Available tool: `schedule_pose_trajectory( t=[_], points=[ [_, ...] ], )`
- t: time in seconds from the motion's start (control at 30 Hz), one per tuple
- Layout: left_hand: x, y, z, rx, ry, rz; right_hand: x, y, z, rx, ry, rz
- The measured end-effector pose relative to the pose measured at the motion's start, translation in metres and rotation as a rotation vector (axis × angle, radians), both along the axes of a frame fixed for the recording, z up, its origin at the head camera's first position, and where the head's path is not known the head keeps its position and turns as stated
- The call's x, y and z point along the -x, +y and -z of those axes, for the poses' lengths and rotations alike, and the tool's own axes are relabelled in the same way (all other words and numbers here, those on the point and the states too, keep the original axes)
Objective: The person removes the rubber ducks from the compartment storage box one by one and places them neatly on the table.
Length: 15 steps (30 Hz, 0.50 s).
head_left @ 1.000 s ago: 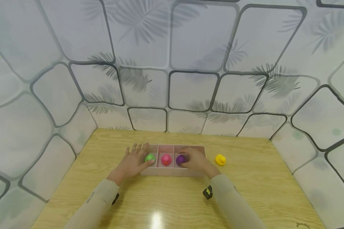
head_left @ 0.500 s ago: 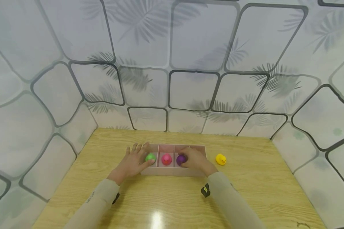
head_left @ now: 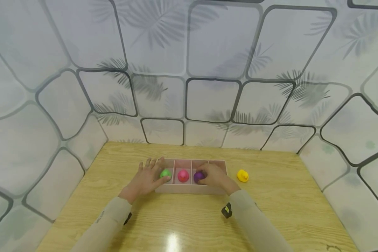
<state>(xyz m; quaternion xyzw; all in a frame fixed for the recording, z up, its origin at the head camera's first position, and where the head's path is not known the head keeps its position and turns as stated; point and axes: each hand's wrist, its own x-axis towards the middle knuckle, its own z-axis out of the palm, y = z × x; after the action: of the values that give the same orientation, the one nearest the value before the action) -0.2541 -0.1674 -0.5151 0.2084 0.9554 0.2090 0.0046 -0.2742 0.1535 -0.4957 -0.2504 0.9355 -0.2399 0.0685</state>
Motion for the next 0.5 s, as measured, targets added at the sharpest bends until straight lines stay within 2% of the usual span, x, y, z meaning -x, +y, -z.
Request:
schedule_pose_trajectory(
  t=[0.3,0.5],
  points=[
    [0.000,0.002,-0.001,0.006,0.007,0.002,-0.003,0.003,-0.009,0.043,-0.037,0.013],
    [-0.002,0.002,-0.003,0.004,0.007,0.002,-0.004,0.007,-0.018,0.090,-0.006,0.002]
  ],
)
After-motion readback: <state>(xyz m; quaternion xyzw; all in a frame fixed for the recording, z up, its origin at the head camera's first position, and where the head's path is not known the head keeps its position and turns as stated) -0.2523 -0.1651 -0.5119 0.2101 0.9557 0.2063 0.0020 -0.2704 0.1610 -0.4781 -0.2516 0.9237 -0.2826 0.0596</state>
